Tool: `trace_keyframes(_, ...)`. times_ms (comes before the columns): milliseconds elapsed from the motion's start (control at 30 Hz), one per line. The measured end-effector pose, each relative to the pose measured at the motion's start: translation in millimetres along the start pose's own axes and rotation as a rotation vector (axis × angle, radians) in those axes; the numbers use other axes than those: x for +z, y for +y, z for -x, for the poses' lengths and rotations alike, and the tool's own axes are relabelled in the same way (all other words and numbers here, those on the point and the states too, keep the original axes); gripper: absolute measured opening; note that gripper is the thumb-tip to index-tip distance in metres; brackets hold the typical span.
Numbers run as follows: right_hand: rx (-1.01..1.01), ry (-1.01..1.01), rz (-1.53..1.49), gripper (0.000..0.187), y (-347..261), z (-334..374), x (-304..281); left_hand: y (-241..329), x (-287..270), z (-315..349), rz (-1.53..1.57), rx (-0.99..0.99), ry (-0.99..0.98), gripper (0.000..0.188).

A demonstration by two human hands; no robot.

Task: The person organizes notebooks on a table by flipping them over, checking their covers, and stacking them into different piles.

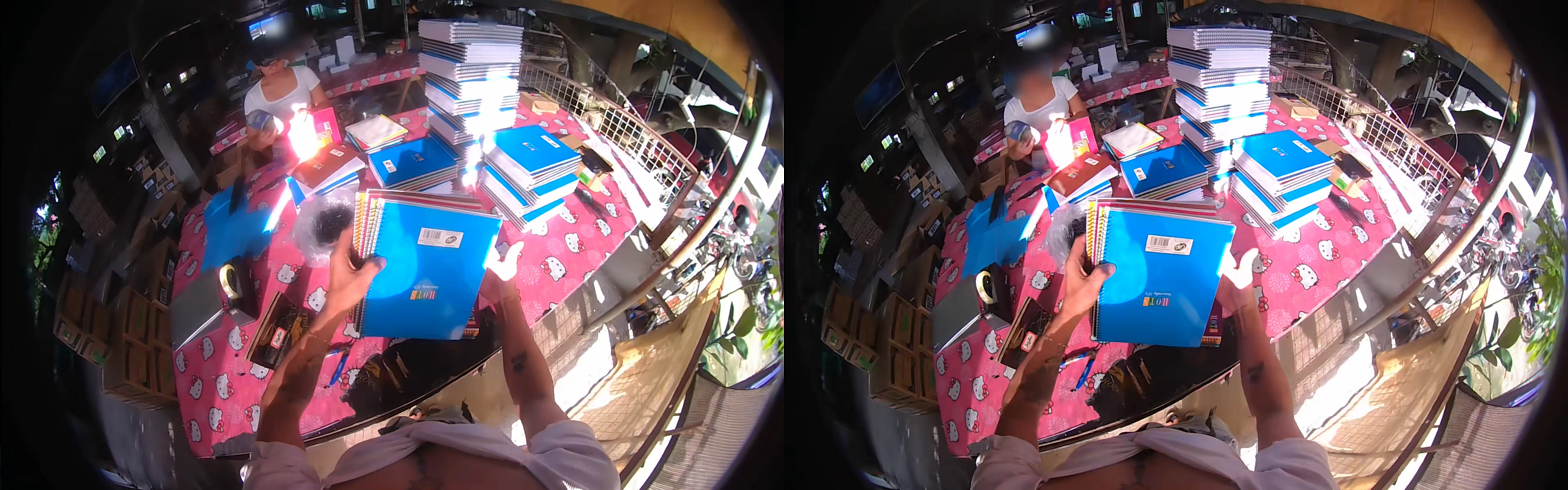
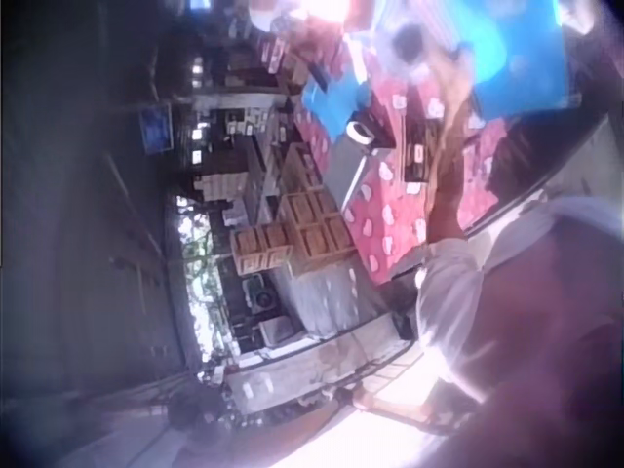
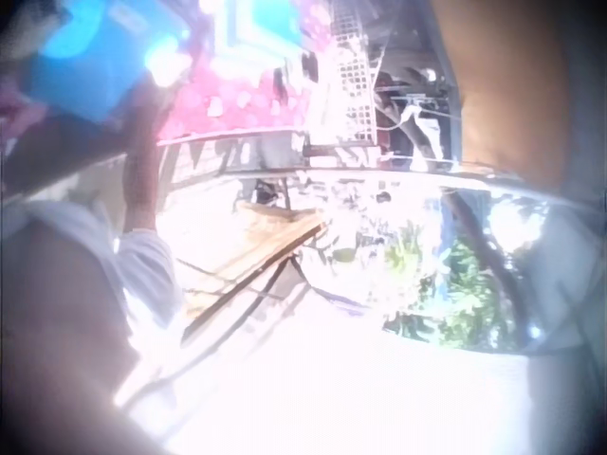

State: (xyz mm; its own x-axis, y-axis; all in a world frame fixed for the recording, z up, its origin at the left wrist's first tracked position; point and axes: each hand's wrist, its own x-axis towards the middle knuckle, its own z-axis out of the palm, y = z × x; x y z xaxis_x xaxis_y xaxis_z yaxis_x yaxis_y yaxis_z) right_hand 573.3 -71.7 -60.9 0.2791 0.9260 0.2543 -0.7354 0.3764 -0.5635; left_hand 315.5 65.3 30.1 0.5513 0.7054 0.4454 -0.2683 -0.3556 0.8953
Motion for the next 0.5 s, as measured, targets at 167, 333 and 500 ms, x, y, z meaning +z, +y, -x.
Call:
trace_keyframes(167,-0.302,0.096,0.785,0.079,-22,7,51,-41,-12,-2,0.254,-0.009,-0.151,0.057)
trace_keyframes(333,-0.107,0.230,0.934,0.077,-5,36,33,-97,2,34,0.197,-0.306,-0.104,0.056)
trace_keyframes(500,-0.240,0.242,0.906,0.077,-3,37,47,-80,16,25,0.226,-0.319,-0.066,0.058)
